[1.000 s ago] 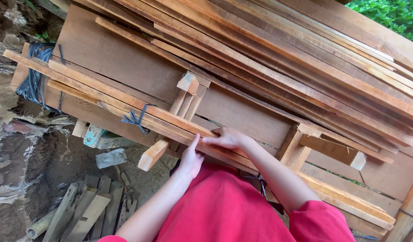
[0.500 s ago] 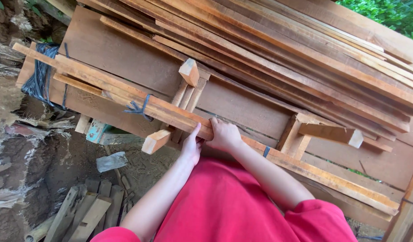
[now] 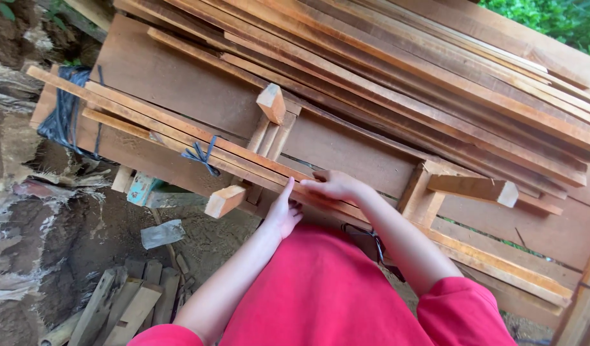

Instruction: The person ties a stack of wooden planks with a black strap. They wrap the strap around the planks, pull it tight, and tie a knot to secure the bundle. The person then adjusts the planks to ensure they are aligned and secure.

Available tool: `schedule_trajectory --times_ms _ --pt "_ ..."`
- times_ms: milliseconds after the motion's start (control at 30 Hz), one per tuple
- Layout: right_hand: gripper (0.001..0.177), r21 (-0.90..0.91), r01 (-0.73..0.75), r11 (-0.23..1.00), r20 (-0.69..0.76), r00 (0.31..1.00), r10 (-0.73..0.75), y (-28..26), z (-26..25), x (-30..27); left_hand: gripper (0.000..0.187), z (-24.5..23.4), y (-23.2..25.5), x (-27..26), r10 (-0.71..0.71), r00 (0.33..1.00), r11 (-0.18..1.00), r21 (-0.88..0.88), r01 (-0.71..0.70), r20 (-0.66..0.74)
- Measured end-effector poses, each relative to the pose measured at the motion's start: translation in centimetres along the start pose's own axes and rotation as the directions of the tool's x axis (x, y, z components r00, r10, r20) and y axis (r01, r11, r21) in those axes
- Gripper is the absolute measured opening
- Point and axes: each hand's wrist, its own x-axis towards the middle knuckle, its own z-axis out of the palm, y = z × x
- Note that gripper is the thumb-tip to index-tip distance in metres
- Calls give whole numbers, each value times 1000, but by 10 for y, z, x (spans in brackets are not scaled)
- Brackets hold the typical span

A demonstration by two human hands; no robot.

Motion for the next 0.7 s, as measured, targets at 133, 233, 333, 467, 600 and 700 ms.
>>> schedule_trajectory --times_ms 133,233,333,467,600,700 --pt "108 24 -184 983 155 972 178 -10 -17 -36 141 27 -4 -8 -129 989 991 -16 131 70" --pt "113 69 -188 980 157 972 176 4 -1 -33 109 43 -4 -21 -115 987 981 -144 131 116" --pt "109 58 -120 991 132 985 112 6 -14 -26 110 48 7 -12 -120 985 980 -141 137 125" --pt "94 55 -81 995 84 994 76 20 -6 -30 119 38 -6 -12 -150 984 988 33 148 98" --pt "84 -104 -102 989 -39 994 99 64 -4 -21 132 41 -10 -31 -180 973 980 115 164 144" --pt "91 55 -226 973 -17 974 227 104 -1 -39 138 1 -62 26 -277 942 954 170 246 190"
